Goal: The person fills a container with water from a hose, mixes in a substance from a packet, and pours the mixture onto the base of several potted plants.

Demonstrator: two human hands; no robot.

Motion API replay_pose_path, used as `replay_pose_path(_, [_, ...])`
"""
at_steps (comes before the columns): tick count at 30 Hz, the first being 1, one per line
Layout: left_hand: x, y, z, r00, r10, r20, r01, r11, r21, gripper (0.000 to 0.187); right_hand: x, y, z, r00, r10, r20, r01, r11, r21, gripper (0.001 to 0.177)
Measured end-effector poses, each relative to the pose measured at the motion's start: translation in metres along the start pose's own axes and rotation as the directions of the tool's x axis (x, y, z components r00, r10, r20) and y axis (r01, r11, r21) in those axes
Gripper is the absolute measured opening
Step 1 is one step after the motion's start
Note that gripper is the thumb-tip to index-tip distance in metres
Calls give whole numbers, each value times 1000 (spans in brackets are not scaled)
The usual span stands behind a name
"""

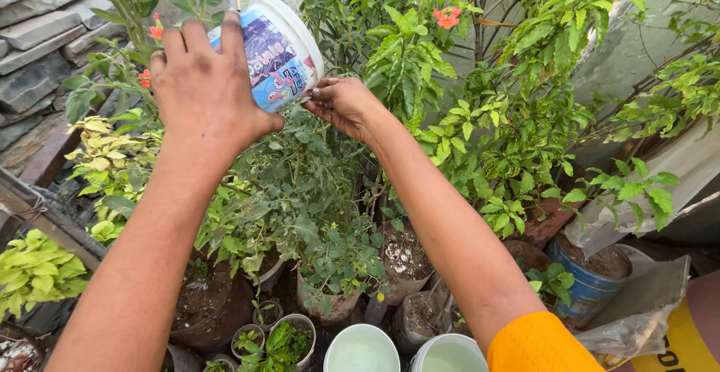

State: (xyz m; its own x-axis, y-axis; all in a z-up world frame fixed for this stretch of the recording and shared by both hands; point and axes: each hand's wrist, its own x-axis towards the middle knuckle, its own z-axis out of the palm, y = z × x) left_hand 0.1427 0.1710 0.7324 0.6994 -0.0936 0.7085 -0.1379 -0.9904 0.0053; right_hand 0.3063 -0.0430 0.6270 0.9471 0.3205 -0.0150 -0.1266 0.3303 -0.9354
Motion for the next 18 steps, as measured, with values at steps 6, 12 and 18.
replay_pose_path(6, [-1, 1, -2, 1000, 17, 5, -17, 999, 30, 128, 2, 6, 5, 1000, -1, -15, 1, 1000, 20, 18])
replay_pose_path(12, [5, 13, 2, 998, 47, 29, -47, 999, 3, 130, 2, 8, -12, 994, 6, -107, -1, 999, 51, 20])
replay_pose_path(18, [15, 29, 7, 996, 63, 60, -60, 997, -53, 129, -6, 3, -33, 986, 8, -168, 9, 995, 104, 21])
